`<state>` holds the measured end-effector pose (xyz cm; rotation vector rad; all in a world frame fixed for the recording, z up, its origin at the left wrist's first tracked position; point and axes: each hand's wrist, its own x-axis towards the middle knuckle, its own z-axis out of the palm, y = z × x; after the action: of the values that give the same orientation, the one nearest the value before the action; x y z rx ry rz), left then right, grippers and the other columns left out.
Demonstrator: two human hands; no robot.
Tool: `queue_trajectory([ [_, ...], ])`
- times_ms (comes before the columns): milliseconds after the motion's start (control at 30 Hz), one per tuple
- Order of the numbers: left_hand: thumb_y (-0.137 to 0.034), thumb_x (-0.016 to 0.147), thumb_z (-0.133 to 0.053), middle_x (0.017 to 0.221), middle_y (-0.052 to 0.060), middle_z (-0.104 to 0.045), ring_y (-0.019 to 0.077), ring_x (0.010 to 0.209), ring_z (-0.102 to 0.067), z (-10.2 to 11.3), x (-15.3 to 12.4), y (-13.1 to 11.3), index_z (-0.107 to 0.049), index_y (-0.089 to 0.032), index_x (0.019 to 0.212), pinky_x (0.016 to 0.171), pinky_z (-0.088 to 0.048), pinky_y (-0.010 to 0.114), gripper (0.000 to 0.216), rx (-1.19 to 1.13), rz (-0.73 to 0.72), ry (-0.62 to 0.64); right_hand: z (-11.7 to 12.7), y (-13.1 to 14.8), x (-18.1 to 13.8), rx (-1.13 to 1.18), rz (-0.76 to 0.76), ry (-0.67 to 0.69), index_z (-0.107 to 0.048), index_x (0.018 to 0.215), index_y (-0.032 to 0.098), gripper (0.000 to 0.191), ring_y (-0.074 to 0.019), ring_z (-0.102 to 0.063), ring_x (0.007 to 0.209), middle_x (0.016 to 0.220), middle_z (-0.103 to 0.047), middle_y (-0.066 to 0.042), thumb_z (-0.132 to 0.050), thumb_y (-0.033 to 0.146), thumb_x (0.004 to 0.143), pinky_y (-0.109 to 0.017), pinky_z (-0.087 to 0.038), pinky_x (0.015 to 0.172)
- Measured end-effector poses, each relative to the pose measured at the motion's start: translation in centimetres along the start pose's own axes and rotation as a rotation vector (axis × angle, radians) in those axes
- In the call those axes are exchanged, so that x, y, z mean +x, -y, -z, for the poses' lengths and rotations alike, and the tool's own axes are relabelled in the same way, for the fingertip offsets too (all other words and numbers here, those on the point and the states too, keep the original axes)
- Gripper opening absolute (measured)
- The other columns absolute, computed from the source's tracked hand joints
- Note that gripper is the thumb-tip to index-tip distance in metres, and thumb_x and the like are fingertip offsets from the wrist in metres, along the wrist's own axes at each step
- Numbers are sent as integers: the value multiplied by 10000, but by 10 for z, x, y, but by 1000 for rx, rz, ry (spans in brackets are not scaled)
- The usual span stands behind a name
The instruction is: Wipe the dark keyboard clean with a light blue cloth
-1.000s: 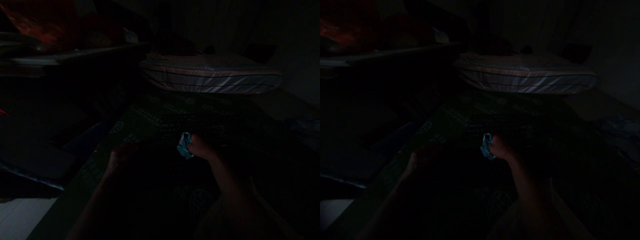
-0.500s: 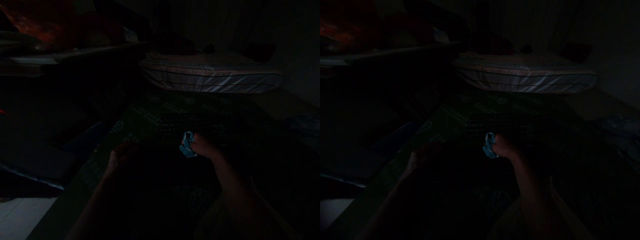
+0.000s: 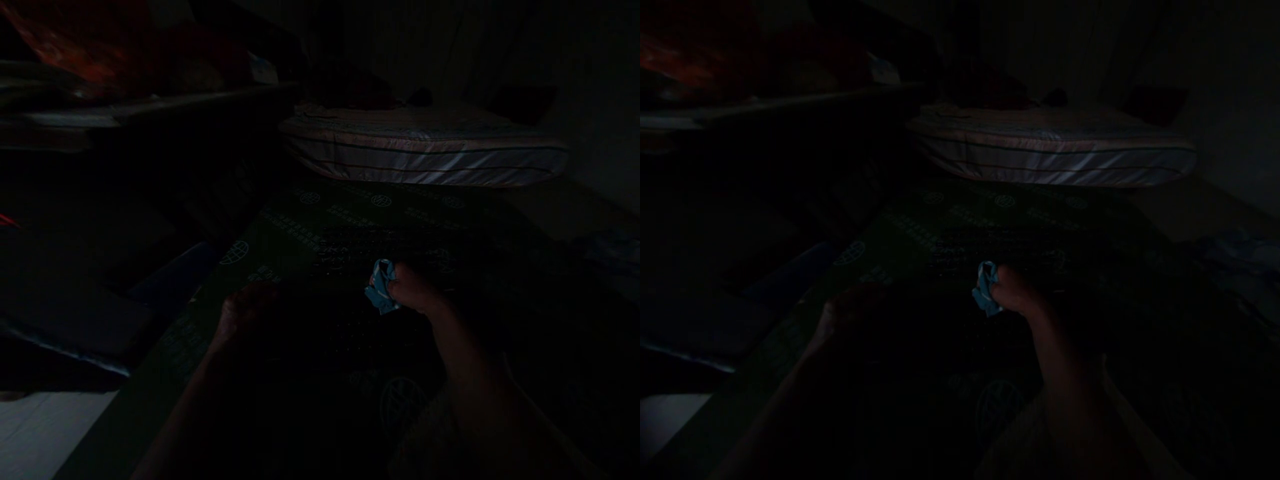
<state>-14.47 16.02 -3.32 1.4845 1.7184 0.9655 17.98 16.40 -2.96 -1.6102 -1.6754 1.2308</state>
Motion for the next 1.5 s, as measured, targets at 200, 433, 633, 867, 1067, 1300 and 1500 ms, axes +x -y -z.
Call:
queue_trajectory([
  [200, -553, 583, -658, 881, 68, -738, 285, 822, -686, 0, 6, 12, -714, -213, 857, 683, -568, 357, 441, 63, -51, -30, 0, 1, -1, 33, 14, 59, -630, 697, 148, 184, -107, -536, 547, 640, -619, -9, -468, 86, 636, -168, -406, 463],
  [433, -562, 607, -665, 923, 77, -737, 289, 847, -686, 1, 6, 16, -719, -208, 893, 709, -574, 362, 458, 82, -52, -19, -1, 4, -3, 29, -8, 71, -639, 707, 154, 203, -101, -527, 520, 633, -631, -2, -474, 86, 611, -170, -391, 449],
  [633, -560, 587, -669, 896, 66, -738, 280, 843, -681, -1, 6, 15, -716, -213, 889, 705, -564, 355, 462, 58, -55, -28, -2, 1, -1, 25, 27, 50, -639, 707, 152, 196, -105, -531, 531, 635, -629, -6, -469, 96, 627, -183, -406, 470],
  [867, -541, 593, -666, 925, 67, -736, 284, 861, -676, 0, 4, 8, -714, -216, 877, 737, -565, 369, 434, 69, -54, -17, -1, 2, -3, 29, 8, 62, -634, 701, 156, 179, -101, -528, 528, 628, -615, -2, -471, 105, 647, -171, -390, 454],
  [1067, -545, 565, -659, 864, 65, -739, 288, 811, -679, -2, 1, 1, -713, -216, 815, 689, -571, 369, 417, 63, -34, -54, 0, 0, -1, 50, 1, 91, -639, 685, 161, 171, -100, -516, 506, 610, -623, 4, -489, 106, 625, -182, -384, 450],
  [1300, -529, 566, -659, 894, 77, -736, 307, 866, -680, 0, 4, 7, -714, -210, 860, 727, -576, 388, 437, 77, -22, -27, -4, 7, -3, 100, 10, 46, -666, 748, 163, 223, -108, -549, 534, 638, -638, 1, -471, 113, 653, -180, -405, 463],
  [1500, -550, 556, -666, 915, 77, -736, 306, 866, -680, 0, 4, 8, -725, -212, 857, 738, -576, 395, 457, 60, -19, -50, 1, 7, -5, 97, -28, 50, -649, 704, 162, 183, -107, -533, 517, 610, -627, 2, -483, 111, 645, -183, -403, 449],
])
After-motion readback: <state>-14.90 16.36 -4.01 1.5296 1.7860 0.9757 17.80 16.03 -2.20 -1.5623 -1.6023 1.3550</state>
